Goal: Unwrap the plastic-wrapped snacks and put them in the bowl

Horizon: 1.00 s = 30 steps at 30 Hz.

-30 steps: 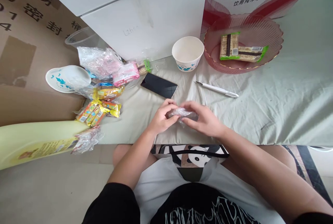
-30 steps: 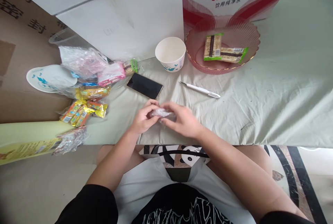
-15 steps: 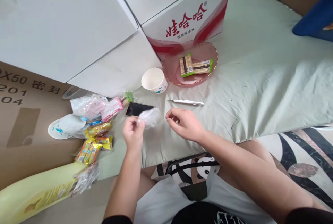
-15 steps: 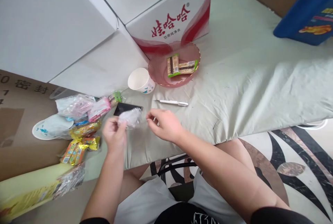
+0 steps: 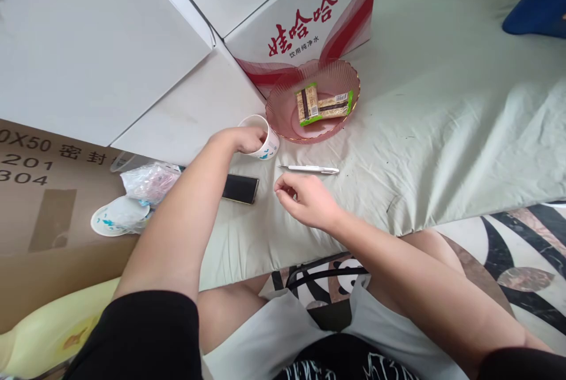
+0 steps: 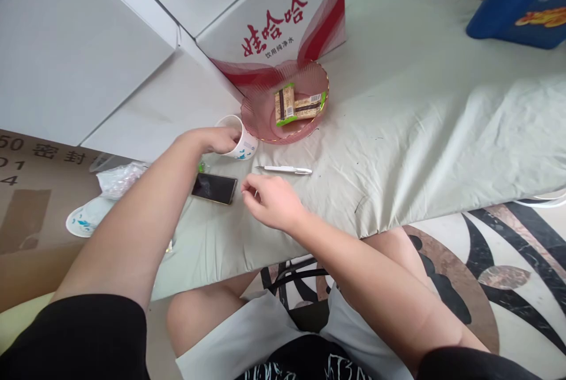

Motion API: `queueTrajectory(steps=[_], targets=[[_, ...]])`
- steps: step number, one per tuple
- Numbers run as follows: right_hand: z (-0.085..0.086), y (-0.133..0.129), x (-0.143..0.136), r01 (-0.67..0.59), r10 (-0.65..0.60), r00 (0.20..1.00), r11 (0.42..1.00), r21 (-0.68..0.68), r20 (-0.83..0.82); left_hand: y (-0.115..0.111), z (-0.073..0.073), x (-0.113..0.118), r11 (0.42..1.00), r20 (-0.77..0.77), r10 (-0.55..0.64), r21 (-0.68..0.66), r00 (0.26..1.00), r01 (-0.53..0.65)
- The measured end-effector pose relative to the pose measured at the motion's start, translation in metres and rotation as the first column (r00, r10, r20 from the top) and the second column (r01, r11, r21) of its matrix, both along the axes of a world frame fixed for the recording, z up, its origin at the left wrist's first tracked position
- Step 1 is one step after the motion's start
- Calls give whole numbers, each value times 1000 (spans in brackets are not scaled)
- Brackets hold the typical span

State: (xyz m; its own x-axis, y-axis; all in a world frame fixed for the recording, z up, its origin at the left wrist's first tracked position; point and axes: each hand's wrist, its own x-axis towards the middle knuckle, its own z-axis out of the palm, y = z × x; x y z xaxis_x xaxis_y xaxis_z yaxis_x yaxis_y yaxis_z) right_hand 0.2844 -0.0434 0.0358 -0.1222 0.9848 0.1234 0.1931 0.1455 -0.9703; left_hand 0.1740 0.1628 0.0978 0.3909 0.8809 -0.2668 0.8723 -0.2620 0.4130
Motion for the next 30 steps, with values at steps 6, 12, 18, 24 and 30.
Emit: queueTrajectory(steps=[6, 12, 18, 24, 30], targets=[[0, -1, 6, 23, -23, 1000, 999, 38, -16, -29, 19, -62, 960, 105, 31, 273, 994, -59], [-6, -8, -5, 29, -30, 999, 998, 46, 16, -76, 5, -186, 934, -227, 232, 324, 946, -151], [-15, -12, -18, -1, -2, 989, 1000, 23, 147, -86, -12, -229, 967, -558, 225, 229, 799, -112], [-17, -6, -10, 14, -21, 985, 999, 43, 174, -82, -7, -235, 927, -470, 263, 364, 842, -86], [-23, -1, 0, 164, -201, 915, 978, 130, 350, -102, 6, -219, 702, 456, 466, 331, 758, -631]])
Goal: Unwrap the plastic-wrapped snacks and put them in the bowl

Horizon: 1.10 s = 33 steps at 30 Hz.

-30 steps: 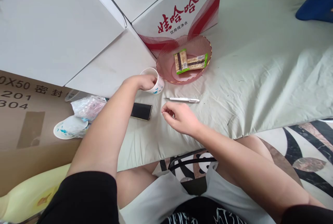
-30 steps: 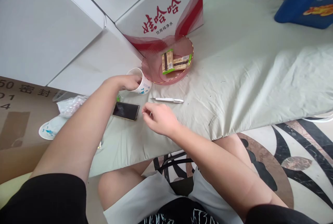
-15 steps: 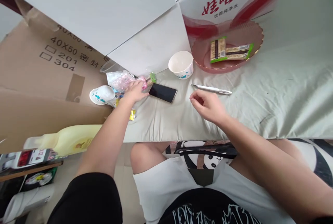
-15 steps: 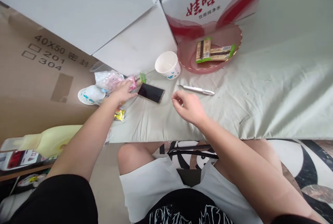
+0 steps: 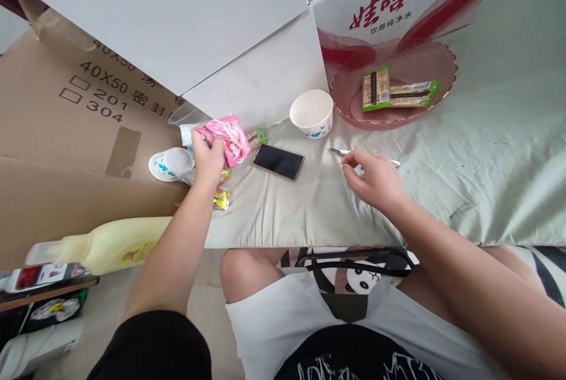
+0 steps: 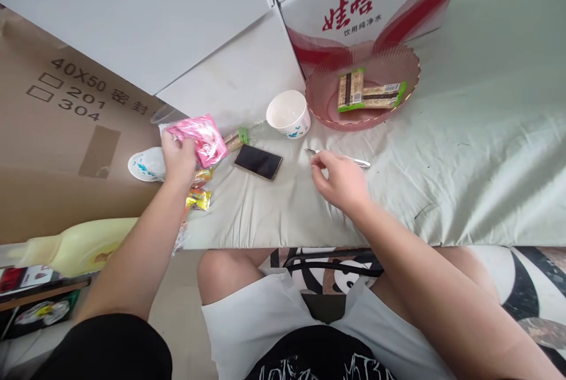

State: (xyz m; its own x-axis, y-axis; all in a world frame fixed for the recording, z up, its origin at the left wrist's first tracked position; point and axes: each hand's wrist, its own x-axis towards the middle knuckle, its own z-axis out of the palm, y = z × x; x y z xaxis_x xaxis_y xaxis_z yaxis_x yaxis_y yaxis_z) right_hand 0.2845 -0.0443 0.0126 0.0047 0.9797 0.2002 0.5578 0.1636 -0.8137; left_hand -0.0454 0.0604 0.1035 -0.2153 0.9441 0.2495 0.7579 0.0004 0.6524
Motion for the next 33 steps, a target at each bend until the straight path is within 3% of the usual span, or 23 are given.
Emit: queueTrajectory(steps=[1, 2, 4, 7, 10, 12, 14, 19, 22, 24, 28, 33], targets=[[-3, 0, 1, 56, -57, 995, 998, 24, 81, -8, 0, 8, 999, 242, -42, -4, 969, 45], [-6, 1, 2, 100, -105, 981, 994, 42, 164, -18, -3, 17, 992, 461, -88, -40, 883, 120], [-13, 1, 4, 150, -158, 939, 987, 49, 305, -38, -16, 36, 964, 720, -64, -133, 691, 229], [-26, 3, 11, 206, -201, 882, 978, 35, 426, -64, -50, 61, 941, 867, 75, -225, 493, 253], [-35, 5, 23, 249, -239, 858, 968, 38, 455, -80, -83, 75, 877, 916, 100, -266, 389, 401], [-36, 7, 29, 251, -241, 861, 967, 37, 448, -85, -95, 78, 827, 926, 106, -284, 361, 485], [-32, 8, 29, 209, -199, 886, 978, 22, 418, -88, -98, 77, 792, 934, 121, -295, 336, 534], [-10, 7, 3, -23, 36, 996, 986, -163, 80, -89, -88, 65, 738, 966, 84, -226, 245, 636], [-1, 4, -12, -195, 171, 977, 957, -215, -126, -87, -87, 61, 763, 974, 75, -195, 216, 616], [1, 1, -16, -246, 204, 961, 939, -241, -185, -85, -89, 61, 796, 969, 83, -206, 234, 569], [1, 0, -15, -225, 169, 959, 942, -249, -228, -80, -92, 61, 835, 948, 154, -275, 278, 477], [-2, 0, -18, -174, 114, 968, 946, -272, -224, -79, -94, 58, 831, 964, 169, -252, 206, 497]])
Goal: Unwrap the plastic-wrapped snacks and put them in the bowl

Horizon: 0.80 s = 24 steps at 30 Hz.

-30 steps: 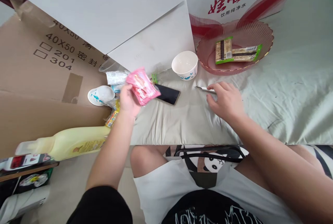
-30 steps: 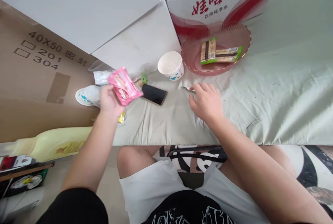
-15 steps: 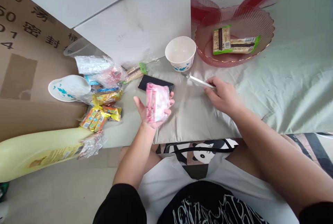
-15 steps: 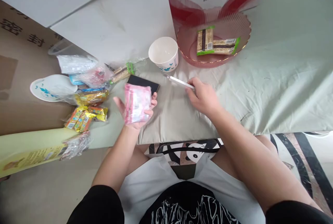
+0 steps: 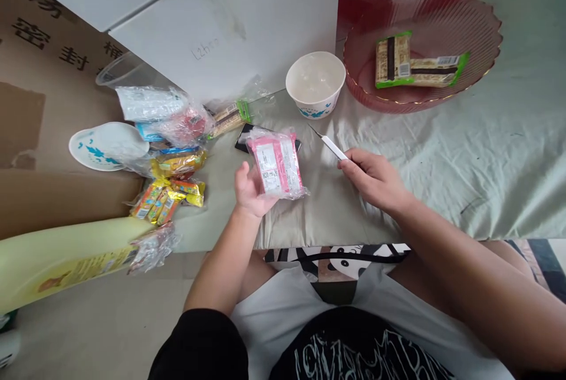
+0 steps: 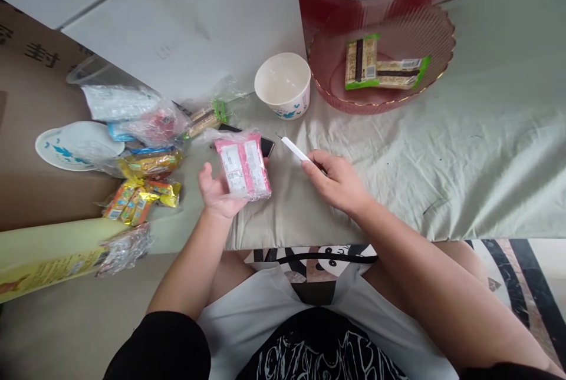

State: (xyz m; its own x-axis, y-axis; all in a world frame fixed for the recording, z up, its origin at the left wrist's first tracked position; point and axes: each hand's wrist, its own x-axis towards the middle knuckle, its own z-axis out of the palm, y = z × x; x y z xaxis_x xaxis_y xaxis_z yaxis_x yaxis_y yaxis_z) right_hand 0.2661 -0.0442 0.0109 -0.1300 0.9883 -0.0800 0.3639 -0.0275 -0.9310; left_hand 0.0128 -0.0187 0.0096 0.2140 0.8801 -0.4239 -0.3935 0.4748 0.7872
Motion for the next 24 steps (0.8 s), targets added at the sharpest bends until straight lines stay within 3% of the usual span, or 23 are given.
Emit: queueTrajectory(steps=[5, 7, 10, 12, 16, 19, 24], targets=[[-2, -5, -6, -60, 59, 996, 998, -12, -72, -7, -1, 6, 994, -18, 34, 106, 999, -32], [-2, -9, -8, -150, 153, 975, 988, 31, -159, -10, -3, 11, 989, -17, 82, 123, 996, -80], [-1, -16, -13, -367, 360, 854, 929, 56, -374, -13, -7, 19, 984, -23, 102, 151, 995, -97], [-2, -19, -17, -435, 404, 781, 899, 49, -476, -15, -10, 22, 986, -51, 72, 157, 996, -64], [-4, -19, -20, -331, 265, 778, 943, -14, -569, -20, -17, 23, 974, -62, -121, 188, 991, 130], [-6, -17, -20, -256, 152, 782, 963, -88, -604, -21, -21, 21, 914, -124, -276, 274, 953, 300], [-4, -15, -22, -184, 66, 784, 974, -129, -617, -20, -22, 19, 861, -143, -353, 338, 925, 380]])
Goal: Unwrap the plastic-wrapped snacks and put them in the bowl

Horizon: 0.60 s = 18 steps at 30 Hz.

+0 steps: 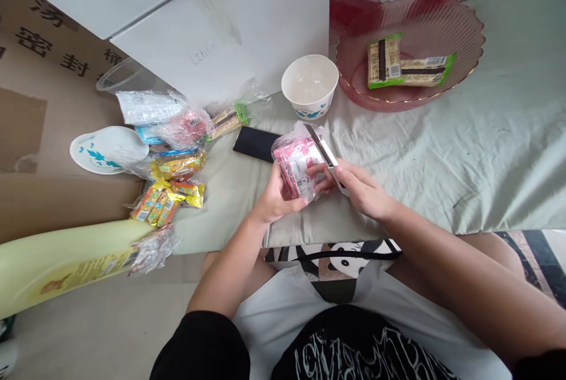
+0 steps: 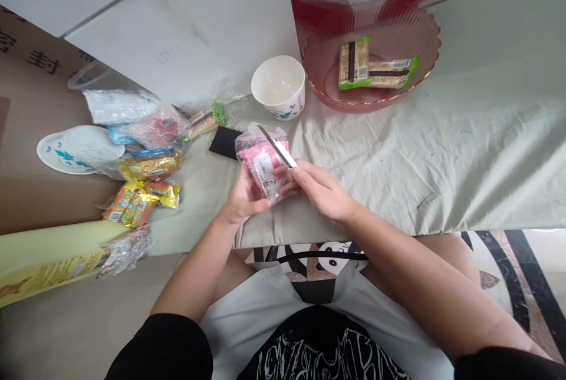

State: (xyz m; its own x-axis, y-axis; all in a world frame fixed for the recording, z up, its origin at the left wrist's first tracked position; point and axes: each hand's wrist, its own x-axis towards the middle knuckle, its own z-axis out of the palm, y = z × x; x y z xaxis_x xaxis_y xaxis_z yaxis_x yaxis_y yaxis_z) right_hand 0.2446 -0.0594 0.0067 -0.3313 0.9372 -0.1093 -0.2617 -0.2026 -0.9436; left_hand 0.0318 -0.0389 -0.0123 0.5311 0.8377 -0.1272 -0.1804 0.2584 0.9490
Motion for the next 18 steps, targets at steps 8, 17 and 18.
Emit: queueTrajectory(steps=[8, 17, 18], targets=[[-3, -3, -2, 35, -36, 999, 999, 35, 37, -1, -5, 4, 991, -97, 123, 62, 988, -118], [-3, 1, -2, 54, -85, 980, 984, 169, 180, 2, -16, 4, 947, -112, 302, 147, 947, -285], [-3, 1, -2, 61, -98, 976, 980, 187, 195, 2, -16, 3, 947, -114, 304, 141, 946, -288]])
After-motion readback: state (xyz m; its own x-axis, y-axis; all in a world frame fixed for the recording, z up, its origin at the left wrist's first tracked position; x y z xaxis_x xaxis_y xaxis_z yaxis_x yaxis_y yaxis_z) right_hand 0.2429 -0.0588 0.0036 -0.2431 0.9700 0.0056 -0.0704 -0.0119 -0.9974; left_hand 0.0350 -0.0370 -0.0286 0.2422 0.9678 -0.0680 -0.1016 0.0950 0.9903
